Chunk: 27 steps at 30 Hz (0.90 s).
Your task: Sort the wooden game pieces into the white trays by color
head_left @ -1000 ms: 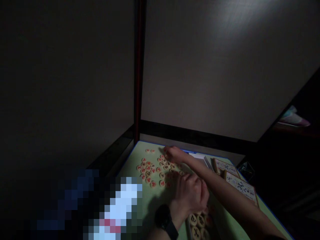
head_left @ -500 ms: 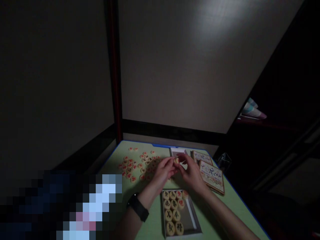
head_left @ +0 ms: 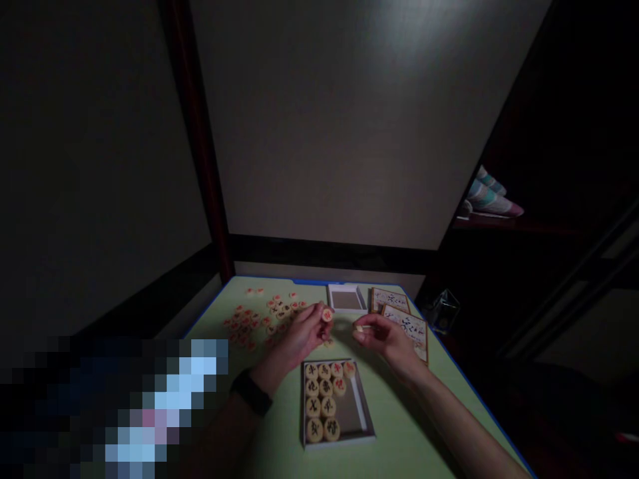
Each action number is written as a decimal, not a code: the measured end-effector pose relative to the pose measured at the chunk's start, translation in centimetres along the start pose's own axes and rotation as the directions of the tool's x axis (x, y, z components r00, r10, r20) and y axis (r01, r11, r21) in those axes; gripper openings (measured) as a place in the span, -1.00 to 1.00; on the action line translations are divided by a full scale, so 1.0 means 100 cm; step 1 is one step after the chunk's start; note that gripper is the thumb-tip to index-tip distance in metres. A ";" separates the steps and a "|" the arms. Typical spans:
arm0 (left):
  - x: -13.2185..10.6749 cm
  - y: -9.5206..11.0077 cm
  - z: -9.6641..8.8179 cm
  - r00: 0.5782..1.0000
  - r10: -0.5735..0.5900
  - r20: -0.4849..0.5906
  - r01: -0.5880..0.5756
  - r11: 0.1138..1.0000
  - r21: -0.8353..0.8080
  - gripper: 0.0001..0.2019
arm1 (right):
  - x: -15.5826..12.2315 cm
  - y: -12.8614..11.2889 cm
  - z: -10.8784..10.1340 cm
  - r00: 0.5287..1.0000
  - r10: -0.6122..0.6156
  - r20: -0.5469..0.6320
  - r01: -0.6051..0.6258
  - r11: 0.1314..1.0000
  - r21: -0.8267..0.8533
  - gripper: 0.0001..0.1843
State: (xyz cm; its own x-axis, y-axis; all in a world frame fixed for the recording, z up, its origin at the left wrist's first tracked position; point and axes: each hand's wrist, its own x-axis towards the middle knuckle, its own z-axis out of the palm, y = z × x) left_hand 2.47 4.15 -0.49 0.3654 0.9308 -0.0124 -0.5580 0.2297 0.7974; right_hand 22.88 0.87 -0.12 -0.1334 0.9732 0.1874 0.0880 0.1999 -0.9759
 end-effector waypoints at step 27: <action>-0.005 0.004 0.000 0.998 0.056 0.017 -0.058 0.973 0.223 -0.60 | -0.039 -0.037 0.020 0.825 0.017 0.565 0.465 0.546 -0.697 -0.79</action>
State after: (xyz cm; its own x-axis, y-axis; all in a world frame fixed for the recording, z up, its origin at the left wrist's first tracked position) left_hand 2.05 3.75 -0.14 0.3466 0.9370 0.0427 -0.3986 0.1060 0.9110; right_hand 21.13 -3.84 2.52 -0.6660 0.7422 0.0741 0.6738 0.6413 -0.3672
